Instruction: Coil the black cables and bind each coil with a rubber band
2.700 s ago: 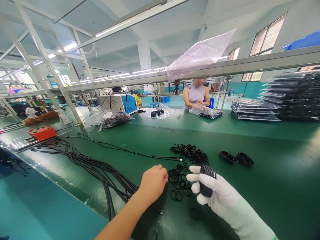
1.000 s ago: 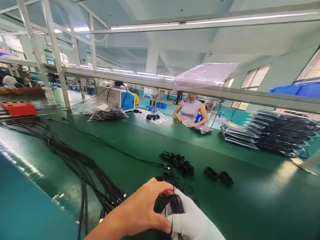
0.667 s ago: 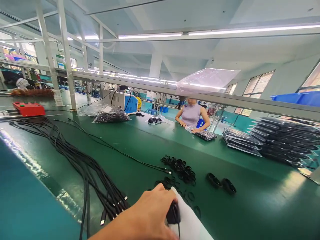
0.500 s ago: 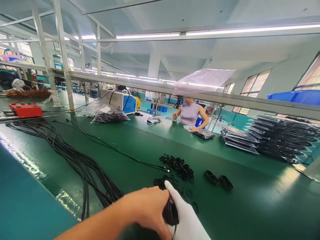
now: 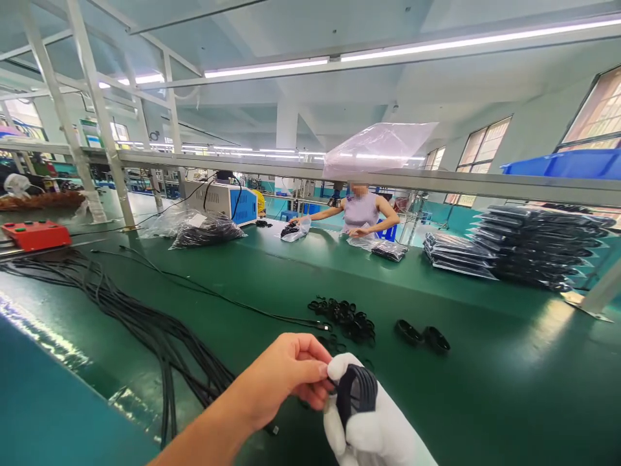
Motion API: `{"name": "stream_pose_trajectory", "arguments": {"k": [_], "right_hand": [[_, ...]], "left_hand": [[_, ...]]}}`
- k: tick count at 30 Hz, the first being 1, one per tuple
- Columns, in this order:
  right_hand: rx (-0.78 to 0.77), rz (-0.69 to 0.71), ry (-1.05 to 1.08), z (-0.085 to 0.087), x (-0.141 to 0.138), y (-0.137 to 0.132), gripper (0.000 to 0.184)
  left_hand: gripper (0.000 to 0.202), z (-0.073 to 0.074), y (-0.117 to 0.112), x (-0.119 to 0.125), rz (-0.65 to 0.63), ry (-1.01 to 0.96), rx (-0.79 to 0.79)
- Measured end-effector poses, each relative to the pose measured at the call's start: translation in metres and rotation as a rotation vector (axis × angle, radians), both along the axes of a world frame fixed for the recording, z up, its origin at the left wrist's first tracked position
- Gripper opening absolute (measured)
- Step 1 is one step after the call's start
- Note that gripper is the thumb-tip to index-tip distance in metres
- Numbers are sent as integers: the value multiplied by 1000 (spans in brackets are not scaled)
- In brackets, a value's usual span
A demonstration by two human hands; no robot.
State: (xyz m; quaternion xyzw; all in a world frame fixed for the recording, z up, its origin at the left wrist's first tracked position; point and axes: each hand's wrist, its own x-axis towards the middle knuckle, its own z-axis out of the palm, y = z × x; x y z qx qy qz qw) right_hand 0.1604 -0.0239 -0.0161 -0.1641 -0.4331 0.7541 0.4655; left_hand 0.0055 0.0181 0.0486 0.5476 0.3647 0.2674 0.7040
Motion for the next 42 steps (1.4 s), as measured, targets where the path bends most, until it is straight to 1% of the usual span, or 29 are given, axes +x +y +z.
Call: {"name": "stream_pose_trajectory", "arguments": {"k": [2,3,4,6,8,9,10,12,13,14,16,17,20,23,25,26,28,29,30,31,33,34,35,36,37,39,40,41,42], "right_hand": [[-35,-43,-29,0,-3,2,63],[-55,-68,-54,2,-4,2,61],[-79,-91,-92,4,-5,1,57],[-139,-111,-216,7,-5,0,44],[-198,-80,-336,7,-5,-2,29],[-207,-58,-351,6,-5,-3,25],[-209,-39,-325,3,-5,-3,30],[-256,5,-190,-3,-6,-3,46],[-294,36,-115,-6,-6,-2,52],[-334,65,-52,-8,-7,-1,52],[-372,106,33,-10,-9,0,42],[-350,104,66,-10,-10,0,39],[-281,61,114,-10,-14,-3,40],[-271,100,142,-16,-21,-1,46],[-265,102,173,-22,-25,2,44],[-266,70,183,-23,-27,5,43],[-277,-26,187,-24,-27,8,43],[-280,-55,187,-22,-25,9,44],[-292,-48,189,-20,-23,10,43],[-315,-20,202,-17,-21,10,42],[-374,56,244,-11,-15,8,40],[-402,68,258,-8,-13,7,41],[-420,50,246,-5,-11,7,45],[-413,-13,185,-2,-9,8,50],[-367,-134,30,1,-7,10,53],[-216,-473,-468,9,4,20,56],[-125,-651,-753,14,13,26,56],[-53,-799,-986,20,24,33,53],[-21,-892,-1111,26,38,39,49]], "left_hand": [[27,2,-2,-1,73,-90,14],[30,2,-4,-2,104,-77,59],[34,1,-6,-3,125,-30,145],[42,-3,-10,-4,117,127,412],[45,-7,-14,-2,54,277,689],[46,-10,-16,-1,28,333,787],[47,-12,-17,1,27,378,852],[50,-18,-18,5,84,436,916],[51,-21,-18,7,116,451,927],[51,-23,-17,8,145,455,927],[49,-26,-15,9,192,441,907],[47,-27,-13,9,210,426,892],[41,-27,-10,7,244,367,840],[36,-25,-9,4,255,315,821],[37,-21,-10,3,253,337,843],[38,-18,-10,3,248,383,853],[39,-10,-7,4,233,544,862],[39,-4,-5,5,210,631,855],[36,1,-1,5,171,692,835],[33,6,2,4,124,710,802],[26,14,10,-1,62,641,717],[26,15,14,-5,66,594,686],[28,15,17,-11,95,565,677],[30,12,19,-18,134,561,685],[30,6,22,-26,170,576,705],[28,-10,27,-42,200,624,733],[27,-19,29,-50,200,650,733],[27,-28,29,-56,191,675,720],[26,-36,27,-61,170,696,704]]}}
